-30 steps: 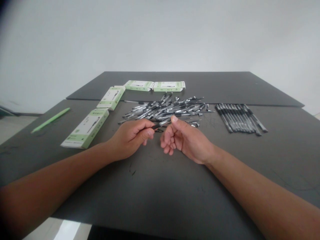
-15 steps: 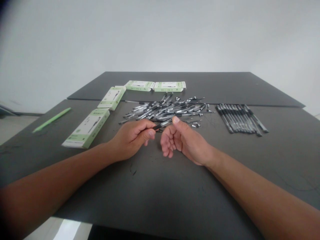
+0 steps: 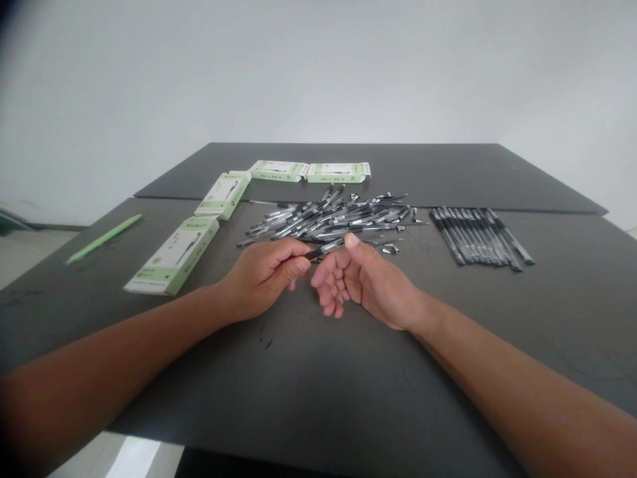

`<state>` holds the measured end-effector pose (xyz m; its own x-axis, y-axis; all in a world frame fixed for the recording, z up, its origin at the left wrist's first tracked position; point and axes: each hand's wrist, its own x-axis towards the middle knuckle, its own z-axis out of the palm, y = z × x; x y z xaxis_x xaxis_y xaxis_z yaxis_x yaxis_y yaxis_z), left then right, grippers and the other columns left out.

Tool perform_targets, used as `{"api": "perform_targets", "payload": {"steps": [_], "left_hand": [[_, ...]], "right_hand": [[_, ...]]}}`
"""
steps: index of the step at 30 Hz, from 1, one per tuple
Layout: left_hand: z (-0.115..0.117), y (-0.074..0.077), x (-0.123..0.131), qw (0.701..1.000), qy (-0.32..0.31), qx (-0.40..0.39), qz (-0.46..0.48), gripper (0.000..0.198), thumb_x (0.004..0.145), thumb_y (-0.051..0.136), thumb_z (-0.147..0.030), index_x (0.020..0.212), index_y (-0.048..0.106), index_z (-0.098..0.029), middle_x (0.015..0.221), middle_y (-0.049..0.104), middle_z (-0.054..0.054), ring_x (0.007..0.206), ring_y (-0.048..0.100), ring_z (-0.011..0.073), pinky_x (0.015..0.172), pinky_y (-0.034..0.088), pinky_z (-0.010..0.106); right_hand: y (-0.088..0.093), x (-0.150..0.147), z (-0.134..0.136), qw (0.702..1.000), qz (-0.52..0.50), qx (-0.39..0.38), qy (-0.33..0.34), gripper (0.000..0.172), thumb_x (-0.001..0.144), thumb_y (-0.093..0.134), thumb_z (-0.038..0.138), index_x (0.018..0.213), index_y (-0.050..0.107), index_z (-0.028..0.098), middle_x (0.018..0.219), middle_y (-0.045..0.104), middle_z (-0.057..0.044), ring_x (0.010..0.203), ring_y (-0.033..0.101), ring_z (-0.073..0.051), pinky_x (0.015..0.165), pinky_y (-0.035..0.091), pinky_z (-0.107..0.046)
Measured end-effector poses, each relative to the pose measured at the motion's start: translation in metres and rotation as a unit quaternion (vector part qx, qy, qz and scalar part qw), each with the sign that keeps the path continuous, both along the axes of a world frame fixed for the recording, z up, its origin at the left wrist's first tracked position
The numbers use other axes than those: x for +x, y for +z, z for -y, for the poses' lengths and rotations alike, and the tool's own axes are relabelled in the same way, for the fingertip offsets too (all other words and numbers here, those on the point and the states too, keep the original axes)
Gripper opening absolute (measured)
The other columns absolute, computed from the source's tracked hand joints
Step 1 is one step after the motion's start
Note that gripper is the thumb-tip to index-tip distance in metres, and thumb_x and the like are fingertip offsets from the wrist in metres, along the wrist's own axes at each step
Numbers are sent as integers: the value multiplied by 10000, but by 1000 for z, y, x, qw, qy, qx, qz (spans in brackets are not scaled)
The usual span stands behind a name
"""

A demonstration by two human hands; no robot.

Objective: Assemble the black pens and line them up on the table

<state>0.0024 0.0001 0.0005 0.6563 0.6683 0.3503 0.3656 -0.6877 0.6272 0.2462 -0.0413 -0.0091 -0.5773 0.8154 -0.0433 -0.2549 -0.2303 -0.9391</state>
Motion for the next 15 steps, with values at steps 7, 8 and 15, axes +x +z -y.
{"api": "perform_targets", "payload": {"steps": [7,8,15], "left_hand": [[2,1,1,1000,6,-11,1,225,1122,554,-334,1091,718,-183,784,729,-17,744,683,137,692,475,252],[3,1,1,1000,9,-13,1,223,1122,554,-332,1093,717,-183,774,723,-20,735,679,136,690,473,252],[0,-3,0,1000,-3,-21,10,231,1127,544,-342,1074,702,-182,739,715,-35,656,667,114,674,472,245]], "right_hand": [[-1,0,-1,1000,-2,-1,4,873,1001,404,914,966,811,141,790,771,-112,673,721,-197,631,574,-300],[-1,0,-1,1000,-1,-2,4,876,1002,402,914,963,811,140,791,771,-112,673,721,-196,631,575,-301],[-1,1,-1,1000,-3,3,6,858,1016,403,894,939,802,138,778,779,-120,665,722,-204,624,574,-311]]}}
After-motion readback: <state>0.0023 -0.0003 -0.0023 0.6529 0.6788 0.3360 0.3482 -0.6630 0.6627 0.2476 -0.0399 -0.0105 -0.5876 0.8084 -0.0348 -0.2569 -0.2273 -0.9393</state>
